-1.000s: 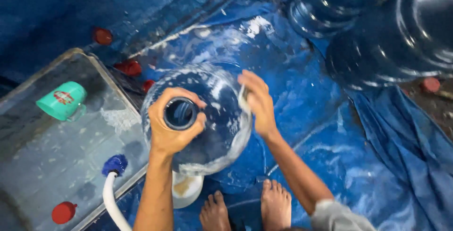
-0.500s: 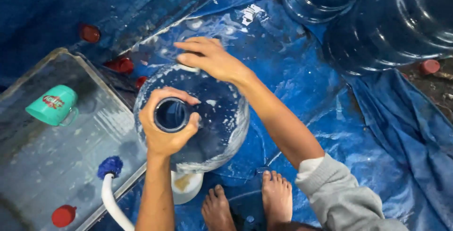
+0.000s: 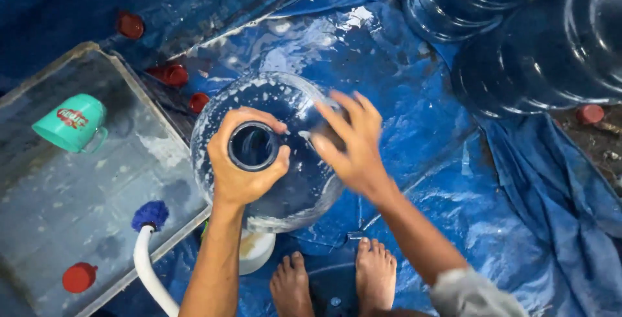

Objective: The person scrubs the exterior of a large blue water jug with a soapy sponge, then rinses it using a hose. The person also uses a green cup to pour water over the jug during the cleaning process.

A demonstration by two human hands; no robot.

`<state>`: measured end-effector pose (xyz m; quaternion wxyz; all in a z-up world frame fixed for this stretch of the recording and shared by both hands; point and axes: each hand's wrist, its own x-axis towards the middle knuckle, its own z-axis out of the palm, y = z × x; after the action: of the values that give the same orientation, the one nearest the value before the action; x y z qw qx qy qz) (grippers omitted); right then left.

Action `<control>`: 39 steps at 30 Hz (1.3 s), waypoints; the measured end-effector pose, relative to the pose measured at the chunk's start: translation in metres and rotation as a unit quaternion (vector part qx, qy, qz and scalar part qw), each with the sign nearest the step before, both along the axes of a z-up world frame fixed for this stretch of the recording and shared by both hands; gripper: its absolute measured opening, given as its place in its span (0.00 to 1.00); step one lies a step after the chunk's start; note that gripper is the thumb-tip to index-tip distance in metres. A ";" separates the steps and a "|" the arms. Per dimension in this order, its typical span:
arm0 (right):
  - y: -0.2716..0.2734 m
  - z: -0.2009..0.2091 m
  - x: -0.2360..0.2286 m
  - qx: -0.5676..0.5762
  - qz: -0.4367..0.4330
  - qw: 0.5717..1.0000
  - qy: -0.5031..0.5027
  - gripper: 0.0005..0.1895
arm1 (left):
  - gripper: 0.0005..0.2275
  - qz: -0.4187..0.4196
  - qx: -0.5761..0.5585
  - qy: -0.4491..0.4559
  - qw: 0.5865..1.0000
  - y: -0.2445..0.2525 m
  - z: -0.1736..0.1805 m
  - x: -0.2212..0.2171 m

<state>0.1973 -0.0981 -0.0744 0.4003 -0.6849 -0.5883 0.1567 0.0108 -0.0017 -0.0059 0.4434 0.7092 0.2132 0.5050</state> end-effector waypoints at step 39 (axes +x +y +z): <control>-0.003 -0.039 0.026 -0.006 -0.037 0.936 0.351 0.29 | 0.19 0.132 0.028 0.101 0.986 -0.010 -0.010 0.000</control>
<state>0.2230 -0.1013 -0.1129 0.5828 -0.6101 -0.3836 0.3755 0.0103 -0.0117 -0.0159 0.3293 0.7345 0.3342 0.4903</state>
